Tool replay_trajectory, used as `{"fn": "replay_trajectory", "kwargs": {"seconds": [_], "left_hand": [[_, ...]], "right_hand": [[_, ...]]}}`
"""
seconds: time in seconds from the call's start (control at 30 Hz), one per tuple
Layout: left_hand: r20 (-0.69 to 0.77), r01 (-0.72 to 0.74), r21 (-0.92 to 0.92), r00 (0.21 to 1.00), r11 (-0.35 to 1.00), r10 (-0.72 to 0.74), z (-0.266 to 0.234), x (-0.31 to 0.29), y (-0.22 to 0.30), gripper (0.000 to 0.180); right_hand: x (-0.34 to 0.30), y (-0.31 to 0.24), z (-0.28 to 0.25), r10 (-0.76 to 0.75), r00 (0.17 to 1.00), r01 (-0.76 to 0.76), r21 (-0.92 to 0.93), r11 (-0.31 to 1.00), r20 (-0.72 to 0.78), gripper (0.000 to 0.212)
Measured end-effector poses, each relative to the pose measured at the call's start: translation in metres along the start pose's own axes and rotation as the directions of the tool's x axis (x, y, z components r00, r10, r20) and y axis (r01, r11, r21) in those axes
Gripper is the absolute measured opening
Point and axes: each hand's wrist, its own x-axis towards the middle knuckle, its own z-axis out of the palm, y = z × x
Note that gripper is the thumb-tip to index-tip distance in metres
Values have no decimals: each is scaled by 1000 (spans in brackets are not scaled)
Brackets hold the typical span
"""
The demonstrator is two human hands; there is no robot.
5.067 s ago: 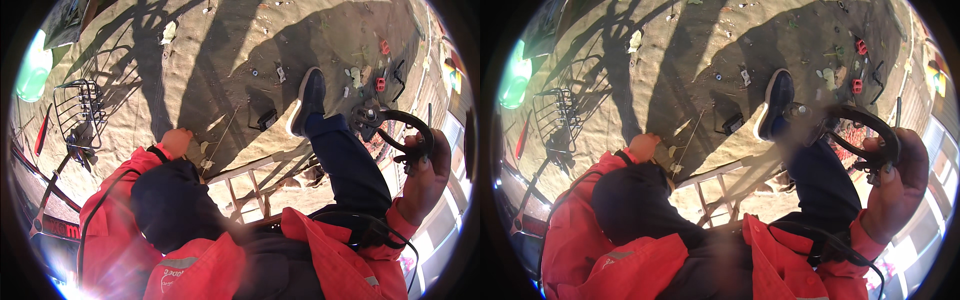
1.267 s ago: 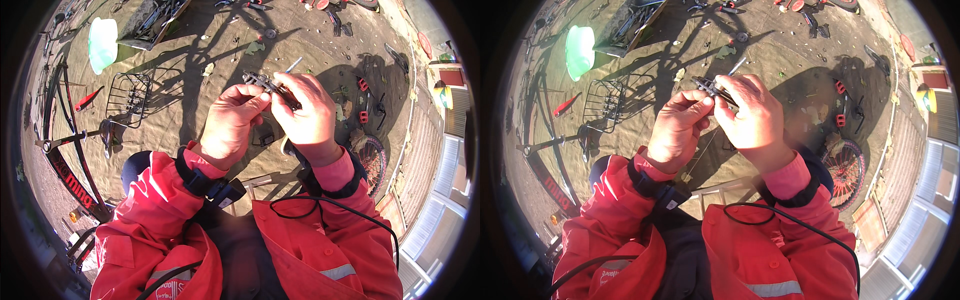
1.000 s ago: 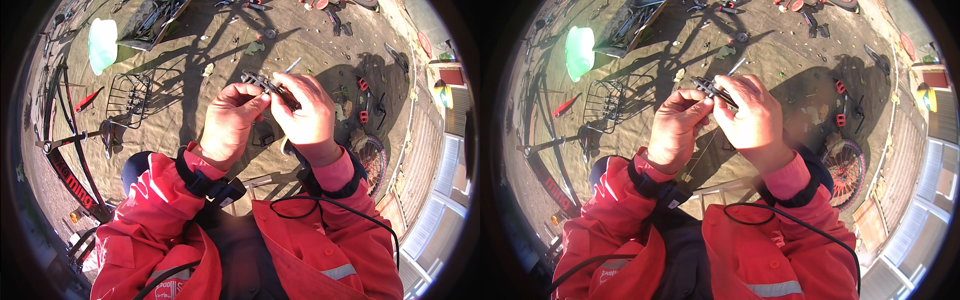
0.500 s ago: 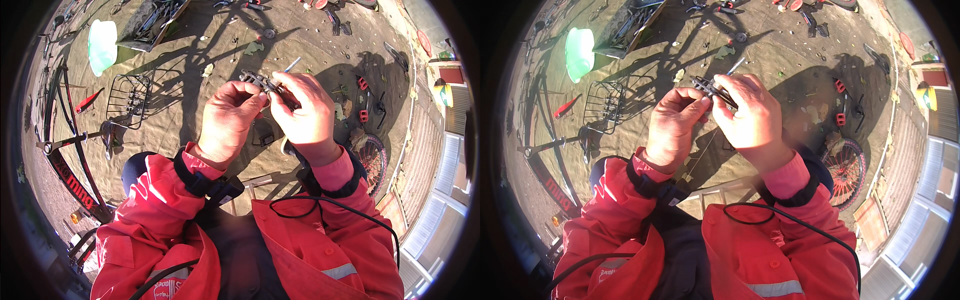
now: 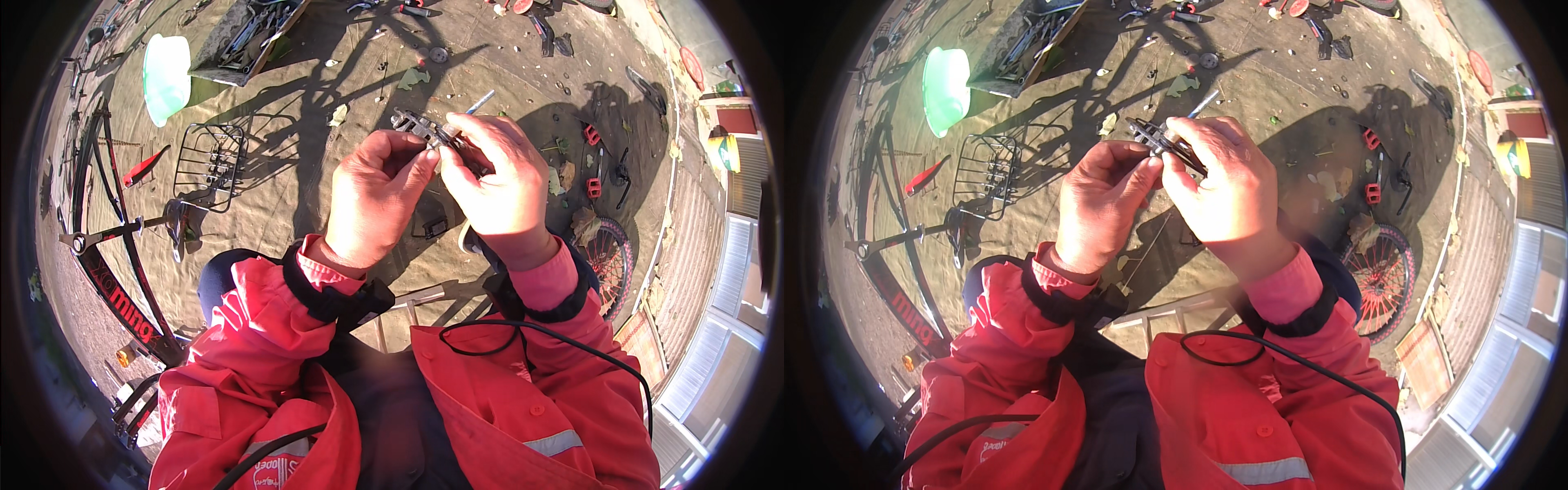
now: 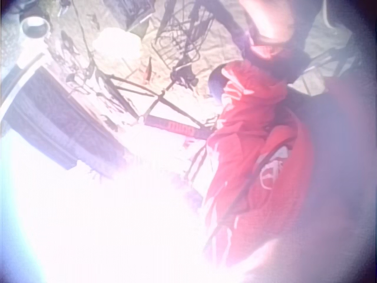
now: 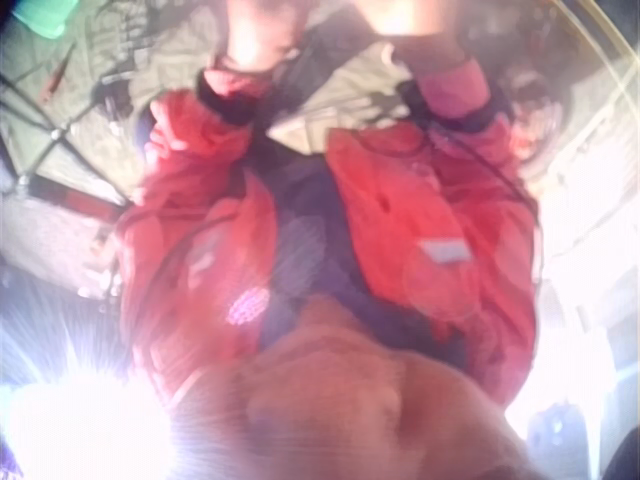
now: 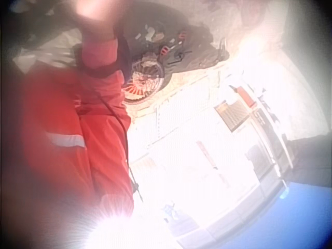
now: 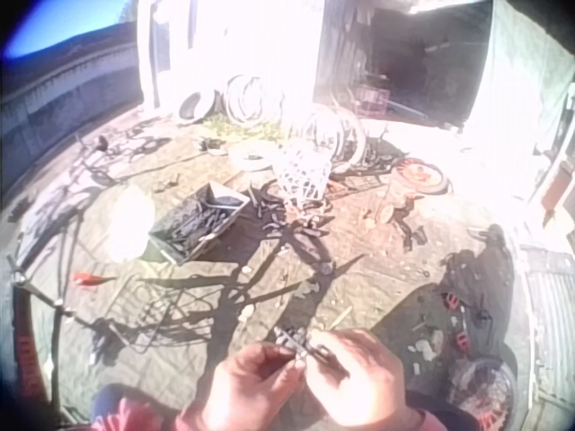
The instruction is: The person assembles a bicycle brake caliper by inserting a rubber brake pad into the caliper arm, threading a bolt through the pad and caliper, and tightening it with a hex key. The person then repeats the process for the second brake pad.
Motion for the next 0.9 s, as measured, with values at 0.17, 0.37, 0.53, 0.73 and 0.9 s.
{"fn": "replay_trajectory", "kwargs": {"seconds": [0.17,0.37,0.53,0.73,0.9], "left_hand": [[24,-24,82,999,996,22,-1,-1,3,19],[56,45,62,997,997,-49,-2,-2,5,20],[106,185,-89,979,979,-176,-5,1,4,18],[60,89,-149,995,985,-80,-1,2,2,13],[39,48,-172,998,984,-42,-2,-1,6,12]], "right_hand": [[0,-2,-1,6,1000,-6,-16,1000,-3,34],[1,-3,-2,-8,1000,7,-21,1000,-4,33],[1,-1,1,-5,999,4,-28,1000,-32,32],[-1,0,2,-10,1000,9,-36,999,-24,33],[0,1,2,7,999,-8,-33,999,-34,33]]}}
